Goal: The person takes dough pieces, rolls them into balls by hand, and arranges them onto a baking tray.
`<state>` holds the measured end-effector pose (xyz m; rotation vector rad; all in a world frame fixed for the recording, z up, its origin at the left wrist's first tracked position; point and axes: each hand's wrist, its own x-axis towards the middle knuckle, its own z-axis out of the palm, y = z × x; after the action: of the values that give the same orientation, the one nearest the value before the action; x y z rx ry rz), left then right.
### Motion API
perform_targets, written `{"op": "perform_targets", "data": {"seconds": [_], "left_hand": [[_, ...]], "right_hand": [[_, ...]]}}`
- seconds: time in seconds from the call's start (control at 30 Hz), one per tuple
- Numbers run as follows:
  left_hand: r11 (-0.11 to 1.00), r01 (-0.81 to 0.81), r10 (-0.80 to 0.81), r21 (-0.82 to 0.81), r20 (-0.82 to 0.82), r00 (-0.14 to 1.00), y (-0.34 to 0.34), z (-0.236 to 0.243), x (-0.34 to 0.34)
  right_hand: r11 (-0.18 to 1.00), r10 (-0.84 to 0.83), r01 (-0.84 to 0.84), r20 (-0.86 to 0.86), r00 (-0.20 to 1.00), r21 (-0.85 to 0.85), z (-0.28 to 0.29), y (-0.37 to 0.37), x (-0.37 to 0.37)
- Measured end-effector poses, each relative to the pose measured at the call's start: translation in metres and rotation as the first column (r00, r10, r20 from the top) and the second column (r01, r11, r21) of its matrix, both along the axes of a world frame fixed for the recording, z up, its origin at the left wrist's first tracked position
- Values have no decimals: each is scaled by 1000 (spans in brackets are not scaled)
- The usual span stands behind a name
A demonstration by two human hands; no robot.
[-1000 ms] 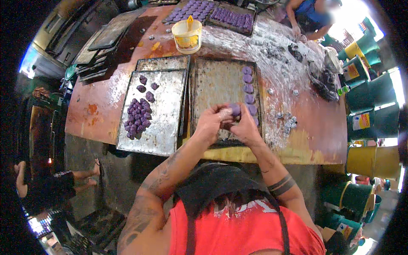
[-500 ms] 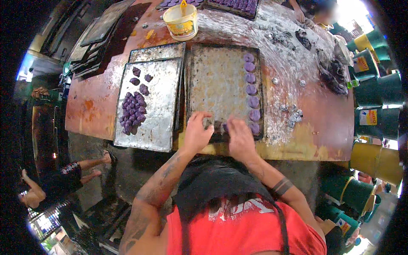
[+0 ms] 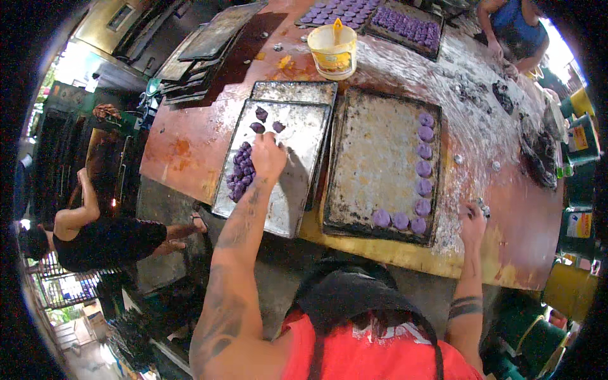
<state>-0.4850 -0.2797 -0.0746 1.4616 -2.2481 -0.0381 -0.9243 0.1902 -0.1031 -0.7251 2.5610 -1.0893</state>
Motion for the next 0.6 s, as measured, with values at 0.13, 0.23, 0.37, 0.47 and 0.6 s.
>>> {"op": "perform_targets", "data": {"seconds": [0.13, 0.23, 0.37, 0.47, 0.6], "left_hand": [[989, -130, 110, 69, 240, 965, -55, -16, 24], [939, 29, -27, 343, -11, 1000, -61, -10, 14], [660, 309, 262, 685, -595, 760, -3, 13, -16], [364, 661, 634, 656, -695, 340, 55, 23, -22], [310, 760, 722, 571, -662, 203, 131, 70, -35]], "right_hand": [[767, -225, 382, 342, 913, -516, 1, 32, 43], [778, -151, 483, 628, 764, -401, -5, 31, 93], [963, 214, -62, 604, 768, -262, 24, -53, 136], [784, 620, -616, 35, 784, -80, 64, -140, 166], [780, 620, -608, 44, 784, -148, 150, -220, 235]]}}
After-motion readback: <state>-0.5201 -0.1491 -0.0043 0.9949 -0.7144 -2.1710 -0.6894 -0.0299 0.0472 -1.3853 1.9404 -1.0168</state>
